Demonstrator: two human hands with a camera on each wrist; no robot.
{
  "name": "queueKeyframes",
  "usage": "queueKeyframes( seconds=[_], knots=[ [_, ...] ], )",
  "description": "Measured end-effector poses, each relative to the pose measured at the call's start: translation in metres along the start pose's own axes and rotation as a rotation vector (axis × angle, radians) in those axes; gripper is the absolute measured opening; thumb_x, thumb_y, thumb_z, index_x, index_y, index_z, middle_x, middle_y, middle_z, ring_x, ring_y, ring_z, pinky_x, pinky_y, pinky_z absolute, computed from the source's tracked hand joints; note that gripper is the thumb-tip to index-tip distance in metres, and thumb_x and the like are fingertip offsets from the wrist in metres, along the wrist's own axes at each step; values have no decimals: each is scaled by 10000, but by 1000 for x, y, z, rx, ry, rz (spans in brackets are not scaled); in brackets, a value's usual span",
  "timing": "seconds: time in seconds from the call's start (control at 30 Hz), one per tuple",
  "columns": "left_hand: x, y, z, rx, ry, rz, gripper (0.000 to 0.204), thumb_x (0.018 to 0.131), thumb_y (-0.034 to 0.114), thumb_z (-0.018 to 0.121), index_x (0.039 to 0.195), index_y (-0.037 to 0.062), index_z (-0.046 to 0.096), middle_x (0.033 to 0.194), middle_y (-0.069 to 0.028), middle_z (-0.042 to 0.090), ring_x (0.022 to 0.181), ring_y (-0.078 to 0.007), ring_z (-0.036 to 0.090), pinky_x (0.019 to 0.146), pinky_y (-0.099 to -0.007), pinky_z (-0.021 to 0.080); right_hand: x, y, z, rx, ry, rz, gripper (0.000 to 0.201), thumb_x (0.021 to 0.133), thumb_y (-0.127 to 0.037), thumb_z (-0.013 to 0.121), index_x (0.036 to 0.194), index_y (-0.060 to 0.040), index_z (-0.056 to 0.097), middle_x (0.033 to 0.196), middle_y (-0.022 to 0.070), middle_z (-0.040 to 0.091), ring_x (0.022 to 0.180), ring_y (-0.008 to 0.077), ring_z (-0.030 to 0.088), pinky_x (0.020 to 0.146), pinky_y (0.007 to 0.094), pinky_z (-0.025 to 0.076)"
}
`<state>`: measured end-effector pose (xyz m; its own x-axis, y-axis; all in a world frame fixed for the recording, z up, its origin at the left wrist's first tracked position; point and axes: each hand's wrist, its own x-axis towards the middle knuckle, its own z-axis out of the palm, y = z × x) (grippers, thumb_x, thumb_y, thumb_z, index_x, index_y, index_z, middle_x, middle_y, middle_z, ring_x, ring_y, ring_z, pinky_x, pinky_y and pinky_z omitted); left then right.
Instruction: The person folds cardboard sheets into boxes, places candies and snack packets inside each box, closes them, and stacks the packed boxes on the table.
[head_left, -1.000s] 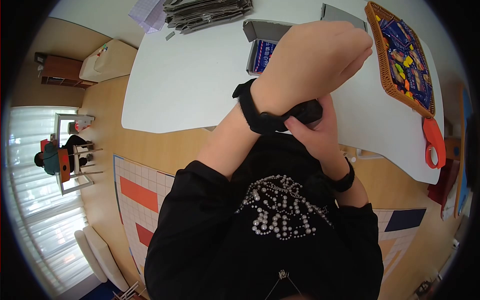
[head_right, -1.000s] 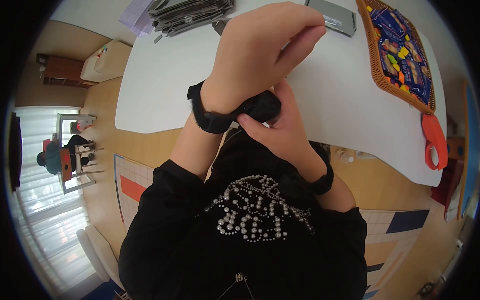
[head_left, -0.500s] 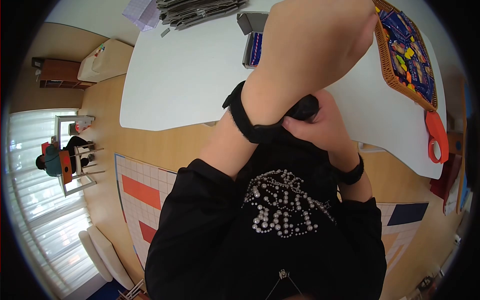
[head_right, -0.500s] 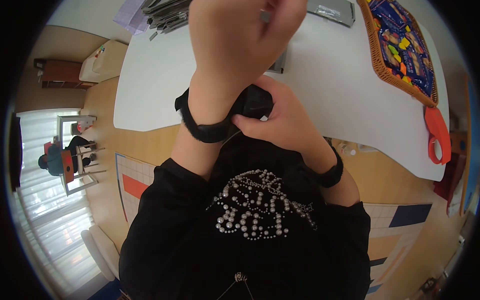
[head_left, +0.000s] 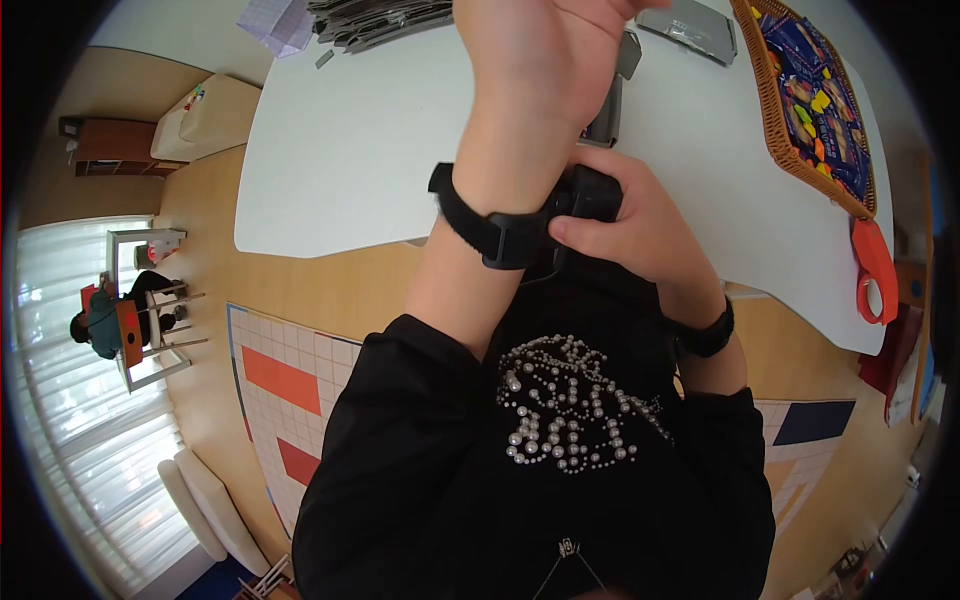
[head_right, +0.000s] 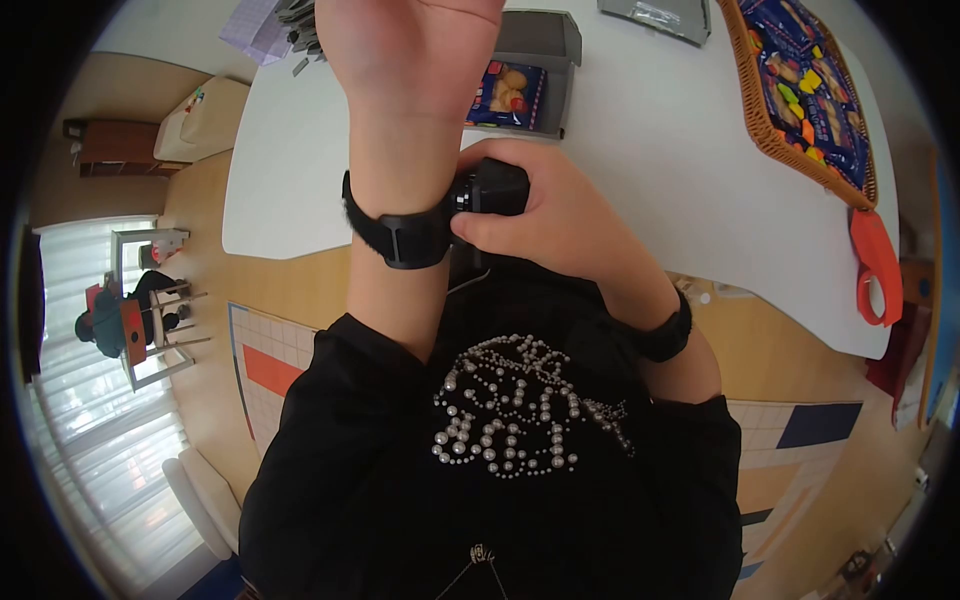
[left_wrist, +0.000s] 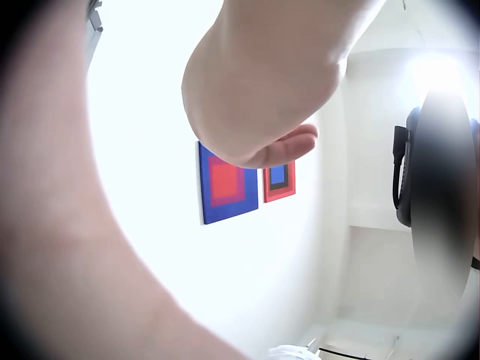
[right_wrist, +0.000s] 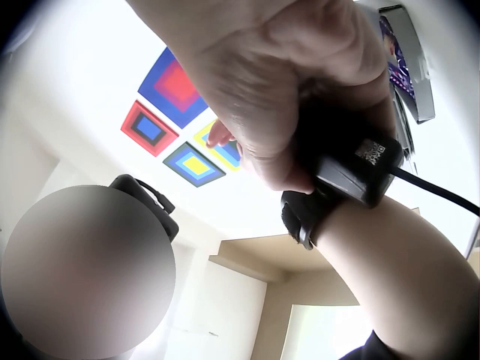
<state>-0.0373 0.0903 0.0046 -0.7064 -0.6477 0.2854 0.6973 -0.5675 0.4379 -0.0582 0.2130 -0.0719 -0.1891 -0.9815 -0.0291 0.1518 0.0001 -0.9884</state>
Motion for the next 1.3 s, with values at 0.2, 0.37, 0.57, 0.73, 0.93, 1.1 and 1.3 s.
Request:
queueKeyframes(
  seconds=[0.2,0.37,0.57,0.73,0.93,1.1,1.3],
  knots=[
    [-2,-26,-2,1764,-655,847,161,850,148,487,790,-1,500,572,-123,542,521,-262,552,481,-331,442,-1,2,0,-59,93,-154,384,709,-76,667,1061,25,553,878,24,611,776,80,564,701,225,464],
    [13,-21,-2,1092,-383,109,155,880,143,443,816,10,491,597,-84,536,511,-223,563,471,-310,451,0,12,-5,72,56,-11,424,711,-66,662,1106,25,540,920,39,621,811,96,575,744,237,465],
    [-14,-23,-14,391,-327,-125,103,830,125,560,797,34,598,648,-67,592,487,-143,567,467,-288,473,-12,14,-3,239,-108,-18,368,746,-46,657,1090,28,546,945,54,615,902,106,570,788,239,453],
    [-84,-27,17,855,-1224,-499,177,765,167,497,748,35,613,600,-95,564,553,-241,537,559,-334,435,-6,12,-19,370,-179,3,338,810,-40,587,1138,24,537,1037,90,603,952,130,555,850,264,439],
    [-113,-54,11,642,-1295,-732,177,765,154,498,788,27,620,665,-61,607,591,-203,571,565,-318,451,6,7,1,-214,-425,-344,220,774,-73,621,990,-35,636,942,99,625,833,205,593,722,288,476],
    [-121,-71,8,581,-1329,-1021,192,774,165,483,807,37,623,706,-68,626,673,-188,605,602,-312,470,3,16,8,-673,-167,-650,154,693,-44,659,844,-47,629,786,72,616,719,236,585,624,306,480],
    [-119,-76,4,861,-1379,-665,188,785,160,491,815,24,619,723,-123,625,655,-252,605,597,-353,470,3,23,12,-635,61,-760,153,664,9,669,800,-47,626,759,65,616,682,220,594,591,296,473]
  ],
)
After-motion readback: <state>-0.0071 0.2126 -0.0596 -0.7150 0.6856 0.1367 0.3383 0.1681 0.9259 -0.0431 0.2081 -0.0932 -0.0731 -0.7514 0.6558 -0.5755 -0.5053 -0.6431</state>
